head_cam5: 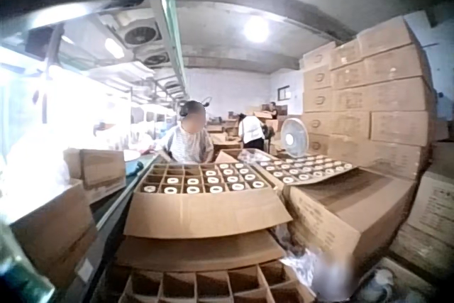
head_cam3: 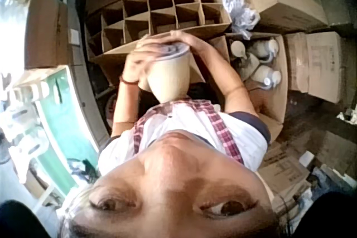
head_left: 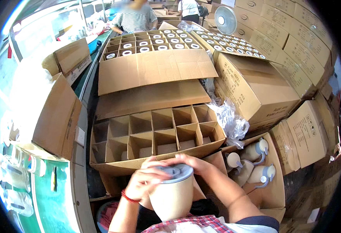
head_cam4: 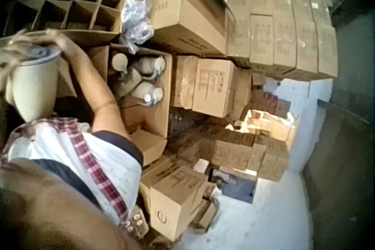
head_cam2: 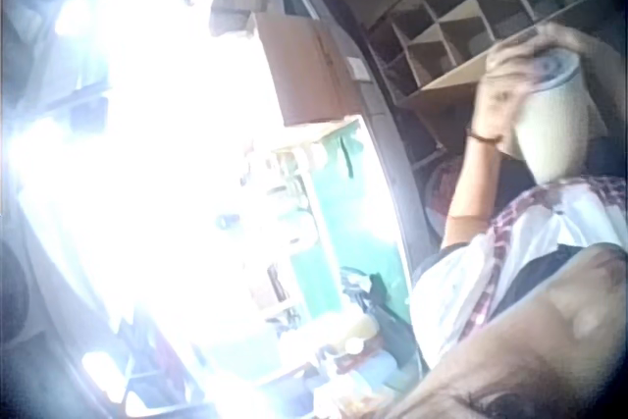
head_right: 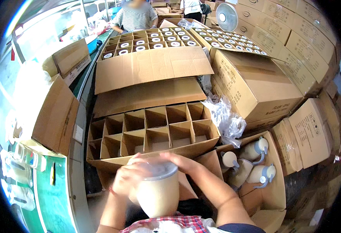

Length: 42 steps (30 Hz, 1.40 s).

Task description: The person assembles travel mugs by inserting a metal inner cup into a beige outer shell, securing a grey lid, and wrapping each unit in a plastic bag. The person places the finished mugs into a cardboard box with dividers.

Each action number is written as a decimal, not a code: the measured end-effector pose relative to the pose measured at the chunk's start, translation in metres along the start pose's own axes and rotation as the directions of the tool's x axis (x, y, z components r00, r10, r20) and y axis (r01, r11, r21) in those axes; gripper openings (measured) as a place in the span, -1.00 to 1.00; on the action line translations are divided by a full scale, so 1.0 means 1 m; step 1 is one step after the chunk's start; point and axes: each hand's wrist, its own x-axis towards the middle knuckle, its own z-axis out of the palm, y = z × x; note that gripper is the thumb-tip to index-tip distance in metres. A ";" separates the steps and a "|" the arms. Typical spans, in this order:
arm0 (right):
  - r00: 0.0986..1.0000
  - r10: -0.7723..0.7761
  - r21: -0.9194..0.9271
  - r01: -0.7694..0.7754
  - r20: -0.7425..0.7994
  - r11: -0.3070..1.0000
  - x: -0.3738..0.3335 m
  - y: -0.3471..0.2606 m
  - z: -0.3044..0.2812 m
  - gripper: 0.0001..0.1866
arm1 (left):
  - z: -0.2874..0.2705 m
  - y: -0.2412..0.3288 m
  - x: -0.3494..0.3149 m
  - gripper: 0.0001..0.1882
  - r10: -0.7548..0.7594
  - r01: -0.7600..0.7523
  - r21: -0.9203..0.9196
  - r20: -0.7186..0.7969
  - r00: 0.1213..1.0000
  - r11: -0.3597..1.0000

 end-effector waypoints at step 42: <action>0.965 -0.233 -0.608 0.113 -0.120 0.786 -0.040 -0.018 0.017 -0.37 | 0.004 -0.027 -0.016 -0.81 0.005 -0.038 -0.358 -0.091 0.996 0.933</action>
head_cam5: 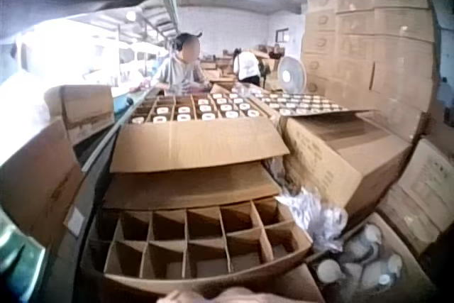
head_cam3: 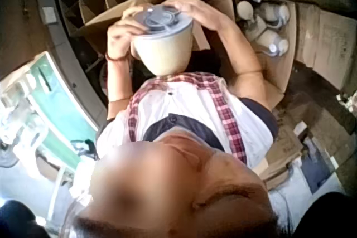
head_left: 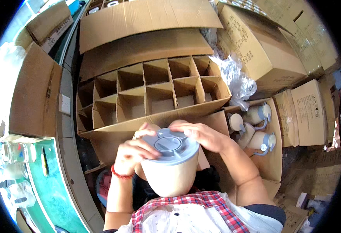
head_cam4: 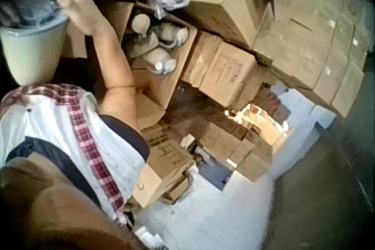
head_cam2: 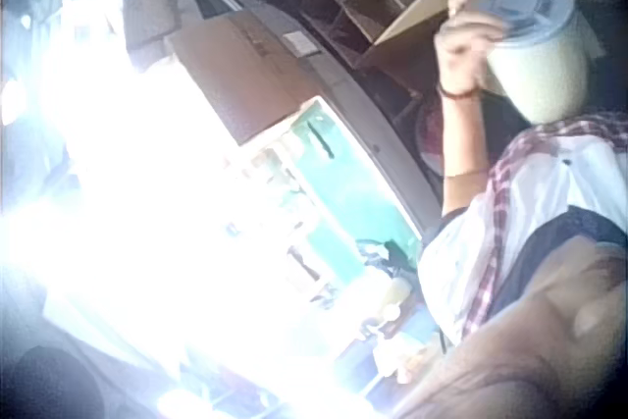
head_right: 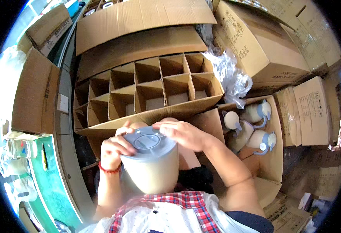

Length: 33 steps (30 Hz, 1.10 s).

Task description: The person assembles travel mugs by inserting a metal inner cup into a beige outer shell, securing a grey lid, and wrapping each unit in a plastic bag. The person places the finished mugs into a cardboard box with dividers.

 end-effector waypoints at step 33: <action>0.980 0.109 0.524 -0.180 0.164 0.832 0.039 0.002 -0.002 -0.49 | 0.032 0.060 0.036 -0.68 -0.078 0.088 0.538 -0.043 0.996 0.838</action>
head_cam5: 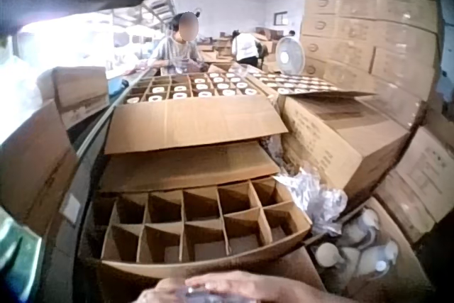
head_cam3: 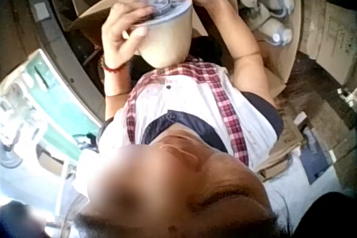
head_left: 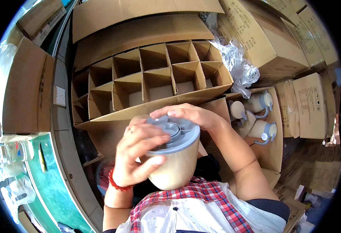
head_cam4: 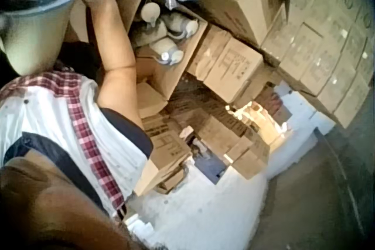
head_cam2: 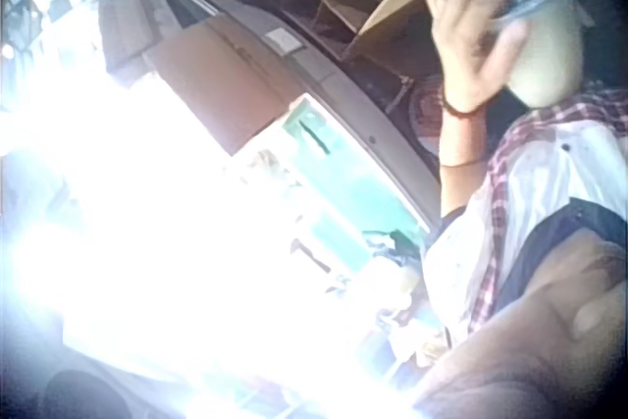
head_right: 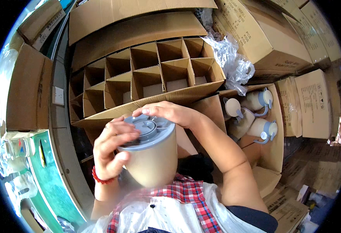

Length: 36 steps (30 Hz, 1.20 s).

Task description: The person assembles travel mugs by inserting a metal inner cup into a beige outer shell, securing a grey lid, and wrapping each unit in a plastic bag. The person places the finished mugs into a cardboard box with dividers.

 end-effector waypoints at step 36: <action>0.841 -0.537 -0.843 0.340 0.073 0.418 -0.103 -0.073 0.060 -0.65 | 0.027 0.059 -0.087 -0.59 0.200 -0.188 0.066 -0.321 0.926 0.980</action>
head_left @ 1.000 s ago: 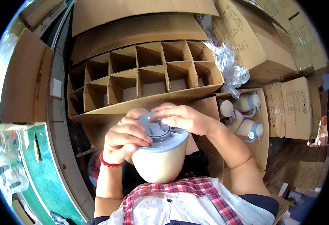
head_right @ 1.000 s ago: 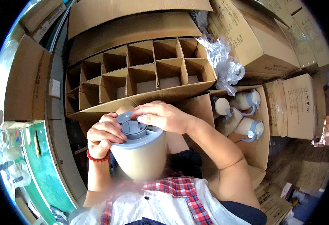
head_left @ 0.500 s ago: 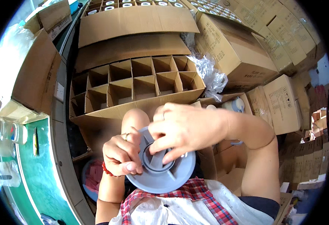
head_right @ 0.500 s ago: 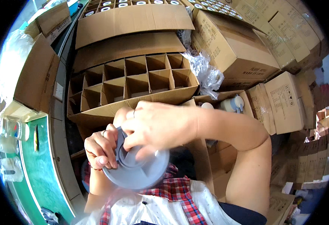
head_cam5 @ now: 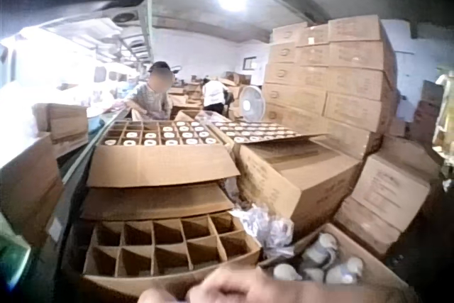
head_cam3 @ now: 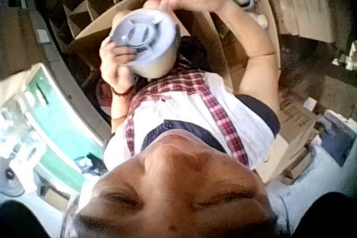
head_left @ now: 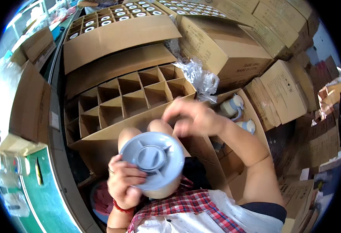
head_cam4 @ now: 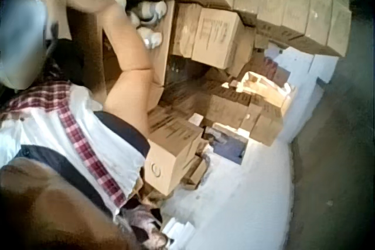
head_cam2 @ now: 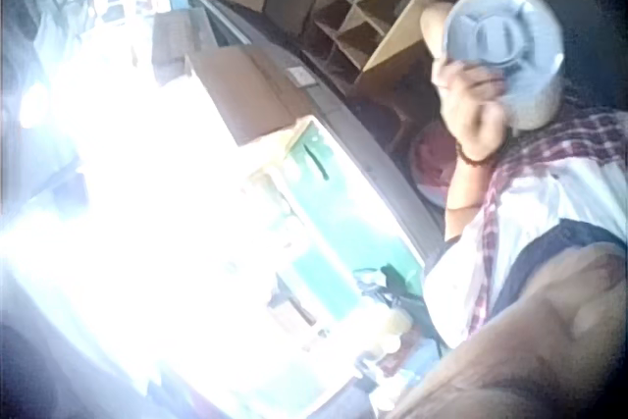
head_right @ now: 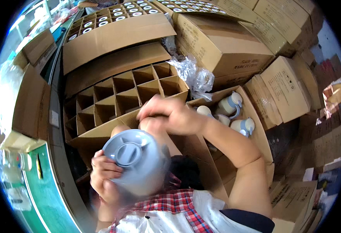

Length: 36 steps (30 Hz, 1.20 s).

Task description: The person assembles travel mugs by inserting a metal inner cup into a beige outer shell, securing a grey lid, and wrapping each unit in a plastic bag. The person places the finished mugs into a cardboard box with dividers.

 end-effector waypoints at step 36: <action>0.925 0.114 0.218 -0.035 -0.362 0.975 -0.046 0.125 0.036 -0.83 | 0.025 -0.131 0.054 -0.87 -0.151 0.148 -0.044 -0.076 0.986 0.988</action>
